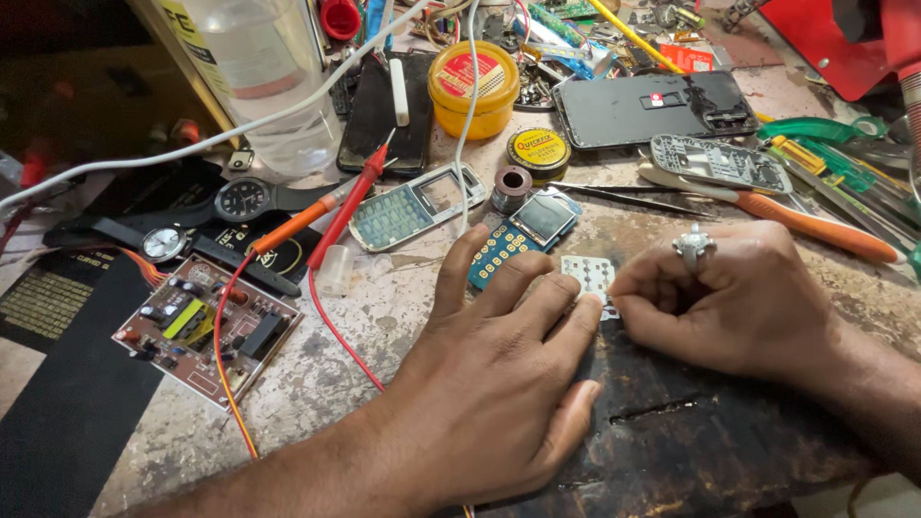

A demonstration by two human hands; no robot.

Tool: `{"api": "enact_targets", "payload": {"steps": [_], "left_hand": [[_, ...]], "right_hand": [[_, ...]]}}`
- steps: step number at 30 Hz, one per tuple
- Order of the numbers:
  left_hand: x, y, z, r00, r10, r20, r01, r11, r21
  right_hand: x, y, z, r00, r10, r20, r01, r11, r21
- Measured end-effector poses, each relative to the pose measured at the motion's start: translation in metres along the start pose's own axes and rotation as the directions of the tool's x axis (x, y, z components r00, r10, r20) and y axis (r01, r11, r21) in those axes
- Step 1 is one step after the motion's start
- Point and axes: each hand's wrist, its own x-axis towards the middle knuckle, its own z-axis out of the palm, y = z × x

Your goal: The person uses multimeter probes to test points on a small blue circuit board. They then peel a protective film from a white keypad membrane and align it over the keypad area of the board. The person flips the board over and places a small rectangular component onto the back side.

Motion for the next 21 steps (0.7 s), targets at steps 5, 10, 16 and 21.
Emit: {"api": "enact_targets", "payload": {"steps": [5, 10, 16, 21], "left_hand": [[-0.0001, 0.0000, -0.0016, 1.000, 0.004, 0.008, -0.004, 1.000, -0.015], [0.0006, 0.0004, -0.0016, 1.000, 0.007, -0.002, -0.007, 1.000, 0.009], [-0.0002, 0.0011, -0.0001, 1.000, -0.003, 0.020, 0.003, 1.000, 0.021], [-0.0013, 0.0024, 0.0017, 1.000, -0.004, 0.007, 0.004, 1.000, 0.030]], "right_hand": [[0.0010, -0.0020, -0.0008, 0.999, 0.035, -0.005, -0.035, 0.999, -0.016], [0.0018, 0.0006, -0.0034, 1.000, 0.026, 0.012, -0.026, 1.000, 0.002], [0.0025, 0.0063, -0.0016, 0.991, 0.130, 0.027, -0.132, 0.986, 0.098], [0.0010, 0.0062, -0.0002, 0.984, 0.176, 0.041, -0.174, 0.984, -0.036]]}}
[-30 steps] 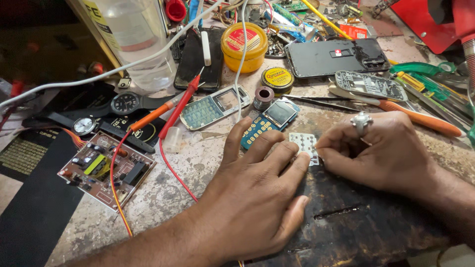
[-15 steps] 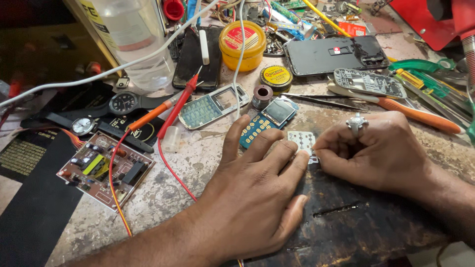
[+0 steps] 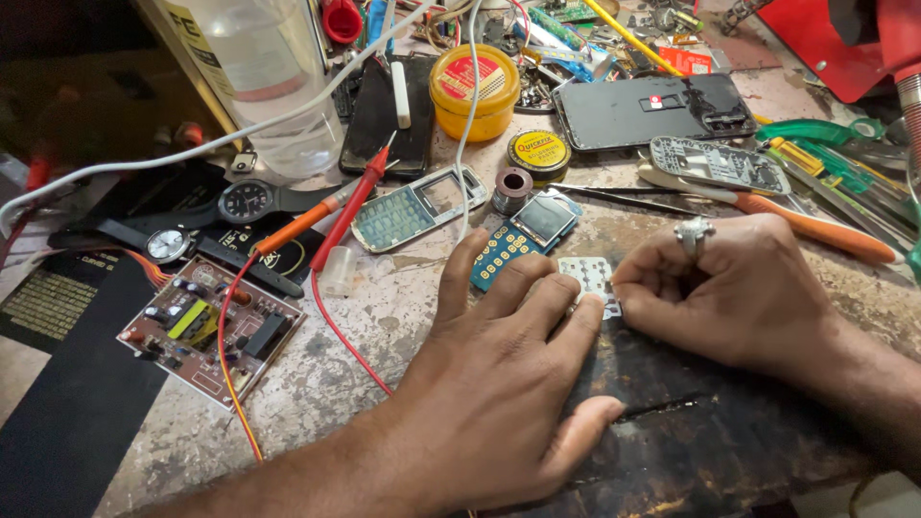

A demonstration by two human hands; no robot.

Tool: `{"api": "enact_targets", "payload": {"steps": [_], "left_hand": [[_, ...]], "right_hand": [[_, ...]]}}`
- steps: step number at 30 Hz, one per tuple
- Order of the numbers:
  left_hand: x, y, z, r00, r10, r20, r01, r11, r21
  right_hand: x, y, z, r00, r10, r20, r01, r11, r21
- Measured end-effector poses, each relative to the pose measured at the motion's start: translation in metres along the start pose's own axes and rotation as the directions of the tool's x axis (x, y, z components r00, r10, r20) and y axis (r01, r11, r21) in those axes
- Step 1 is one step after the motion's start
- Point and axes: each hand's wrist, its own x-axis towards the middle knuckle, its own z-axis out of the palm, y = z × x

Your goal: The person uses multimeter probes to test points on a small blue circuit board. They then peel a protective film from a white keypad membrane and align it over the keypad area of the board. The person flips the board over and places a small rectangular component onto the back side.

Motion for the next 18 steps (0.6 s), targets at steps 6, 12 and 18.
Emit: {"api": "enact_targets", "payload": {"steps": [6, 12, 18], "left_hand": [[-0.0008, 0.0008, 0.0014, 1.000, 0.005, 0.004, -0.005, 0.999, 0.032], [-0.0002, 0.0013, 0.0027, 1.000, 0.004, 0.007, -0.004, 0.998, 0.058], [-0.0003, 0.0014, 0.0032, 1.000, 0.005, 0.012, -0.006, 0.998, 0.059]], "right_hand": [[-0.0008, -0.0038, -0.0003, 0.998, -0.059, -0.026, 0.059, 0.998, 0.004], [-0.0008, -0.0038, 0.0002, 0.994, -0.097, -0.058, 0.098, 0.995, 0.008], [-0.0006, -0.0022, 0.0001, 0.997, -0.065, -0.033, 0.067, 0.997, 0.040]]}}
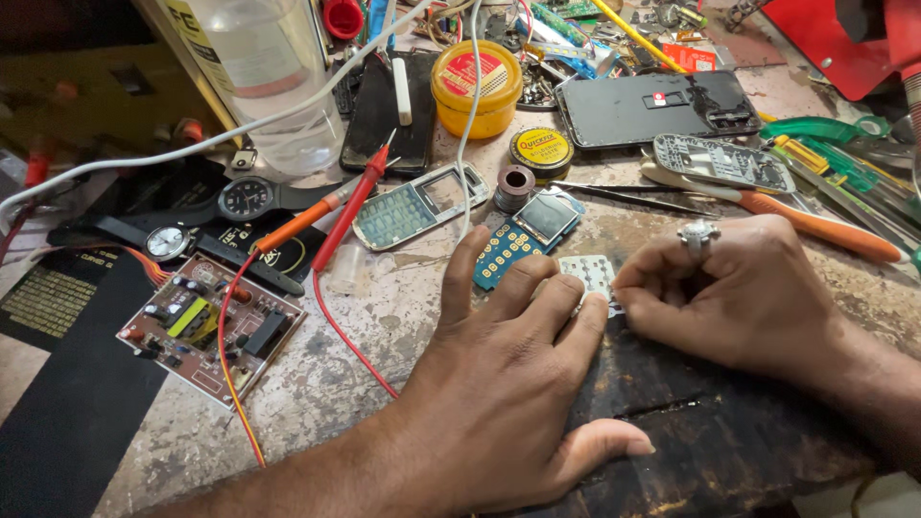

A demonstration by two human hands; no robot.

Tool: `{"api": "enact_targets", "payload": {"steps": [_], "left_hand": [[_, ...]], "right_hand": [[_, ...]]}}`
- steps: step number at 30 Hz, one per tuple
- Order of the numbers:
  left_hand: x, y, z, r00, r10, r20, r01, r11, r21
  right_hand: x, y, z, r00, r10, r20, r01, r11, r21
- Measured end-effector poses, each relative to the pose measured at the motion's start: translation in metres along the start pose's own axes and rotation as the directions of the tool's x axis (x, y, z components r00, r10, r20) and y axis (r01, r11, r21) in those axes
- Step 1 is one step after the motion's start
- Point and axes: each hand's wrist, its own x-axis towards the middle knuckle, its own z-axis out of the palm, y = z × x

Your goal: The person uses multimeter probes to test points on a small blue circuit board. They then peel a protective film from a white keypad membrane and align it over the keypad area of the board. The person flips the board over and places a small rectangular component onto the back side.

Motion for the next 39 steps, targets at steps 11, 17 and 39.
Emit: {"api": "enact_targets", "payload": {"steps": [11, 17, 39], "left_hand": [[-0.0006, 0.0003, 0.0006, 1.000, 0.010, -0.011, -0.009, 1.000, 0.020], [0.0006, 0.0003, 0.0011, 1.000, 0.004, -0.005, -0.004, 1.000, 0.015], [-0.0006, 0.0007, 0.0001, 1.000, -0.002, -0.005, 0.002, 1.000, -0.010]], "right_hand": [[0.0009, 0.0008, 0.0008, 0.998, 0.050, -0.025, -0.049, 0.998, 0.032], [0.0027, 0.0017, -0.0001, 0.997, 0.075, -0.015, -0.075, 0.997, 0.021], [0.0015, -0.0036, -0.0002, 1.000, -0.021, 0.005, 0.021, 1.000, -0.004]]}}
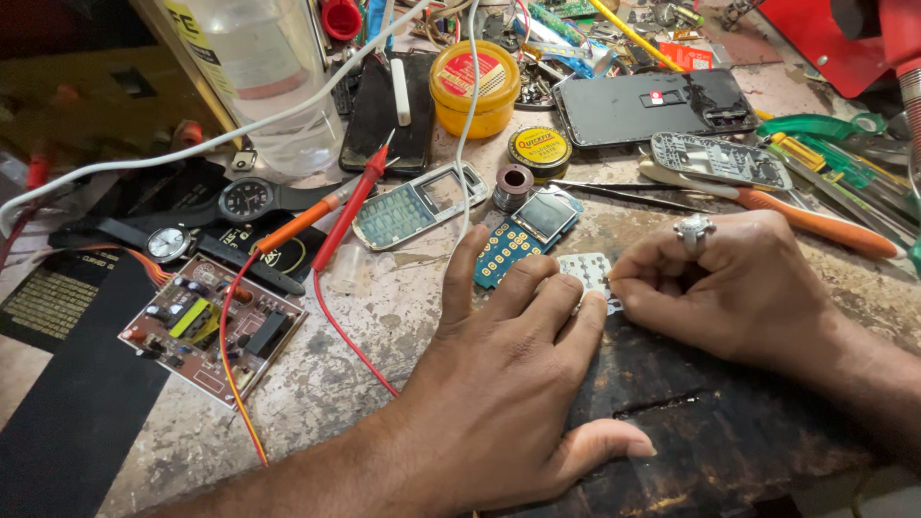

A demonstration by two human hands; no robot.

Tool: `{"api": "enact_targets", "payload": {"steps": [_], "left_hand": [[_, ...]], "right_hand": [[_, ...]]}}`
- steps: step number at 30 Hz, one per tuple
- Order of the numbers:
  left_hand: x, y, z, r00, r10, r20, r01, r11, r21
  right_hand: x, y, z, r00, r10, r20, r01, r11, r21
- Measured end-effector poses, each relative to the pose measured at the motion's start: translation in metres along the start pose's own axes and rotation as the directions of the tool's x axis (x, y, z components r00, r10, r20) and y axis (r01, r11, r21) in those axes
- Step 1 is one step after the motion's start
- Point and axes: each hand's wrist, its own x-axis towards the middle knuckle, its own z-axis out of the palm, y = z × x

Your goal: The person uses multimeter probes to test points on a small blue circuit board. They then peel a protective film from a white keypad membrane and align it over the keypad area of the board. The person flips the board over and places a small rectangular component onto the back side.

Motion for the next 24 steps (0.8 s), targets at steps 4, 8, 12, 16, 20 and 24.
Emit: {"api": "enact_targets", "payload": {"steps": [4, 8, 12, 16, 20, 24], "left_hand": [[-0.0005, -0.0002, -0.0004, 1.000, 0.001, 0.007, -0.001, 1.000, 0.002], [-0.0004, -0.0010, -0.0006, 0.999, 0.006, 0.031, -0.006, 1.000, -0.001], [-0.0007, -0.0009, -0.0012, 0.999, 0.009, 0.030, -0.009, 1.000, 0.003], [-0.0007, -0.0009, -0.0023, 0.999, 0.013, 0.040, -0.013, 1.000, 0.002], [-0.0014, -0.0011, -0.0047, 0.998, 0.026, 0.056, -0.028, 0.999, 0.019], [-0.0022, -0.0006, -0.0060, 0.998, 0.033, 0.057, -0.034, 0.999, 0.013]], "right_hand": [[-0.0008, 0.0009, 0.0007, 1.000, 0.010, 0.002, -0.010, 0.998, 0.055], [0.0000, 0.0022, 0.0009, 0.993, 0.120, 0.015, -0.119, 0.991, -0.056], [-0.0001, 0.0017, 0.0005, 1.000, 0.017, 0.007, -0.018, 0.999, 0.029], [-0.0001, -0.0001, 0.0011, 1.000, -0.011, -0.009, 0.011, 0.997, 0.083], [0.0005, -0.0005, 0.0008, 0.998, 0.064, -0.016, -0.065, 0.998, -0.026], [0.0008, 0.0012, -0.0011, 1.000, 0.008, 0.002, -0.009, 0.998, 0.070]]}}
